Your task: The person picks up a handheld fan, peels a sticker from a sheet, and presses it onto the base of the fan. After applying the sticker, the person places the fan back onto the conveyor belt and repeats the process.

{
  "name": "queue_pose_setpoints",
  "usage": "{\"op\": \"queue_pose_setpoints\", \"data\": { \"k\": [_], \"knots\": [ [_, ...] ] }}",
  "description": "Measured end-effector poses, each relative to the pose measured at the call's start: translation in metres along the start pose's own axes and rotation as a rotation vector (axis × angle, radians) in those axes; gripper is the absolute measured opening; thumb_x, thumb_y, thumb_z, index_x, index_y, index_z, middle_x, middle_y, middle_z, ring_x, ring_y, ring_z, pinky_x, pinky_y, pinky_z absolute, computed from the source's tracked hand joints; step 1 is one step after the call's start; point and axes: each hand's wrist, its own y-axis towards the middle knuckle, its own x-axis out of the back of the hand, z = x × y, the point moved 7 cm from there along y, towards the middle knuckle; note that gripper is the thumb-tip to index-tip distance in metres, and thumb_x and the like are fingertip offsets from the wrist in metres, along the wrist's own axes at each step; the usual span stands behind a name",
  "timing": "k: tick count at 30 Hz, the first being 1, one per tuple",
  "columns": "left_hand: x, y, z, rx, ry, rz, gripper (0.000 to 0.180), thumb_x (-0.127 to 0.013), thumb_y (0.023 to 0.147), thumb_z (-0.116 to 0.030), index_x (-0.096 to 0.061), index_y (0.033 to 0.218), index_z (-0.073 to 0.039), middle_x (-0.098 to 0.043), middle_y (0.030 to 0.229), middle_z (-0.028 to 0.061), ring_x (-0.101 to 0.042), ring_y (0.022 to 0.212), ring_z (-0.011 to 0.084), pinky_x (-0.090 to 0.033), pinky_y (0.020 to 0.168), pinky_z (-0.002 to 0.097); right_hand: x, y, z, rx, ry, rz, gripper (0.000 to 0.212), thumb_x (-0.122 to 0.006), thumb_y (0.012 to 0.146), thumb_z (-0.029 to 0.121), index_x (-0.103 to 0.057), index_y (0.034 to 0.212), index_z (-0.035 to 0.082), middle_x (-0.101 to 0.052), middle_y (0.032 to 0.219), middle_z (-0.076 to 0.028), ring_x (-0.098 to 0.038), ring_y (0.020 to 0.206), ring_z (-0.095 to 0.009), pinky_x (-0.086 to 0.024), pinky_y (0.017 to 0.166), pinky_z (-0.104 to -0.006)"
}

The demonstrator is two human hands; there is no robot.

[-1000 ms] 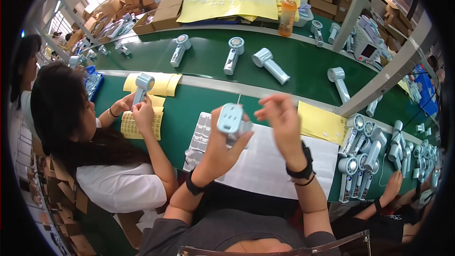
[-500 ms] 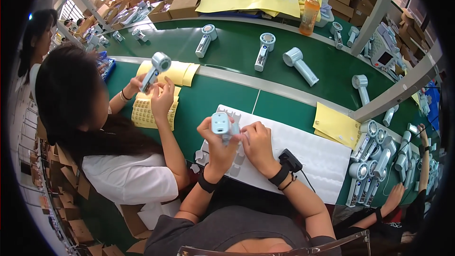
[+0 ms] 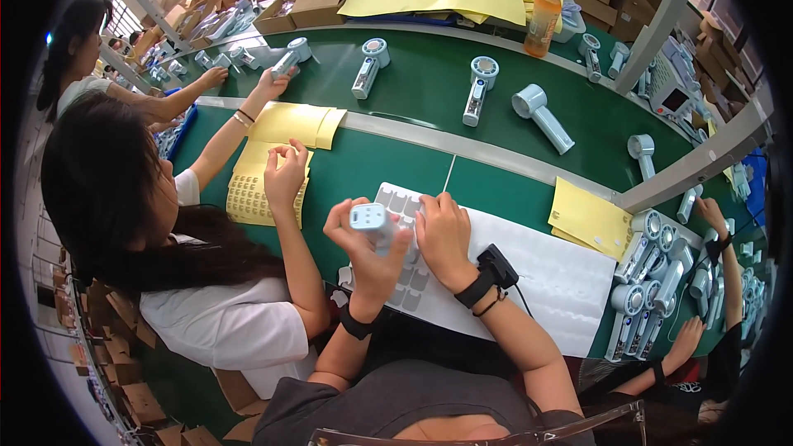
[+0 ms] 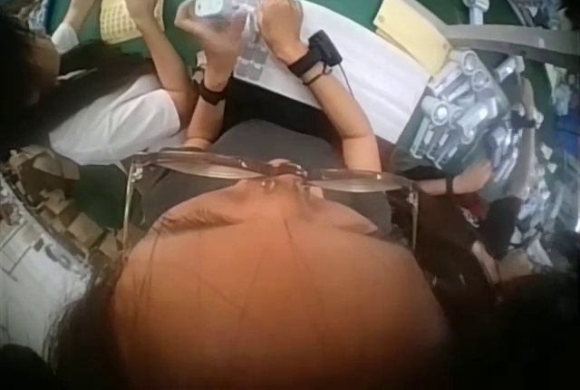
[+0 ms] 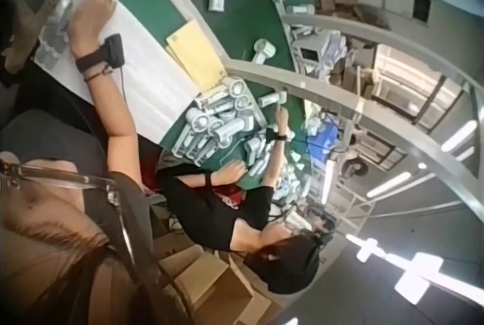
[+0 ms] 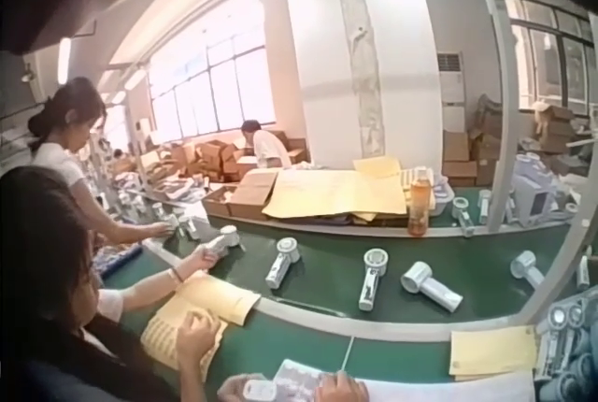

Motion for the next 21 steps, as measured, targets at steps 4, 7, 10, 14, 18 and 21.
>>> {"op": "queue_pose_setpoints", "data": {
  "k": [4, 7, 10, 14, 18, 21],
  "knots": [
    [-0.004, -0.002, 0.004, -0.085, -0.003, 0.046, 0.056, -0.070, 0.085, -0.001, -0.034, 0.129, -0.001, -0.049, 0.121, 0.0138, -0.051, 0.107, 0.0185, -0.043, 0.093, 0.0307, -0.001, 0.007, -0.006, -0.067, 0.105, -0.009, 0.018, -0.067, 0.081, 0.009, -0.065, 0.097, 0.001, -0.057, 0.088, -0.013, -0.059, 0.082, -0.031, -0.047, 0.071, -0.0410],
    [-0.007, 0.001, 0.000, -0.064, 0.021, 0.086, 0.057, -0.071, 0.084, -0.002, -0.034, 0.128, 0.000, -0.048, 0.121, 0.0142, -0.050, 0.108, 0.0194, -0.043, 0.094, 0.0316, -0.003, 0.007, -0.008, -0.073, 0.113, -0.018, 0.016, -0.068, 0.080, 0.009, -0.064, 0.094, 0.002, -0.058, 0.087, -0.012, -0.059, 0.081, -0.031, -0.048, 0.070, -0.0407],
    [-0.012, 0.005, -0.006, -0.011, 0.123, 0.119, 0.055, -0.071, 0.085, -0.005, -0.035, 0.126, 0.000, -0.047, 0.119, 0.0147, -0.050, 0.107, 0.0200, -0.043, 0.094, 0.0330, -0.003, 0.006, -0.005, -0.018, 0.039, -0.048, 0.014, -0.069, 0.080, 0.009, -0.064, 0.091, 0.002, -0.058, 0.085, -0.011, -0.059, 0.080, -0.031, -0.048, 0.068, -0.0404],
    [-0.017, 0.001, -0.009, -0.022, 0.070, 0.141, 0.049, -0.066, 0.092, -0.024, -0.037, 0.124, 0.001, -0.049, 0.115, 0.0141, -0.052, 0.101, 0.0208, -0.043, 0.092, 0.0344, -0.003, 0.011, -0.004, -0.007, 0.109, -0.044, 0.014, -0.068, 0.079, 0.007, -0.063, 0.091, 0.001, -0.059, 0.081, -0.012, -0.060, 0.076, -0.031, -0.049, 0.068, -0.0394],
    [-0.025, 0.000, -0.018, -0.130, 0.128, 0.266, 0.061, -0.042, 0.097, -0.056, -0.039, 0.121, 0.000, -0.051, 0.107, 0.0117, -0.050, 0.097, 0.0186, -0.041, 0.089, 0.0331, -0.004, 0.018, -0.018, -0.124, 0.376, 0.001, 0.012, -0.068, 0.082, 0.006, -0.063, 0.091, 0.000, -0.063, 0.083, -0.010, -0.063, 0.075, -0.024, -0.050, 0.069, -0.0328],
    [-0.030, -0.002, -0.013, -0.100, 0.053, 0.348, 0.078, -0.024, 0.093, -0.073, -0.042, 0.116, 0.000, -0.050, 0.104, 0.0124, -0.048, 0.093, 0.0186, -0.040, 0.084, 0.0319, 0.018, 0.022, -0.032, -0.386, 1.048, 0.111, 0.010, -0.068, 0.086, 0.006, -0.063, 0.092, 0.000, -0.066, 0.085, -0.006, -0.063, 0.077, -0.014, -0.049, 0.071, -0.0255]
  ]
}}
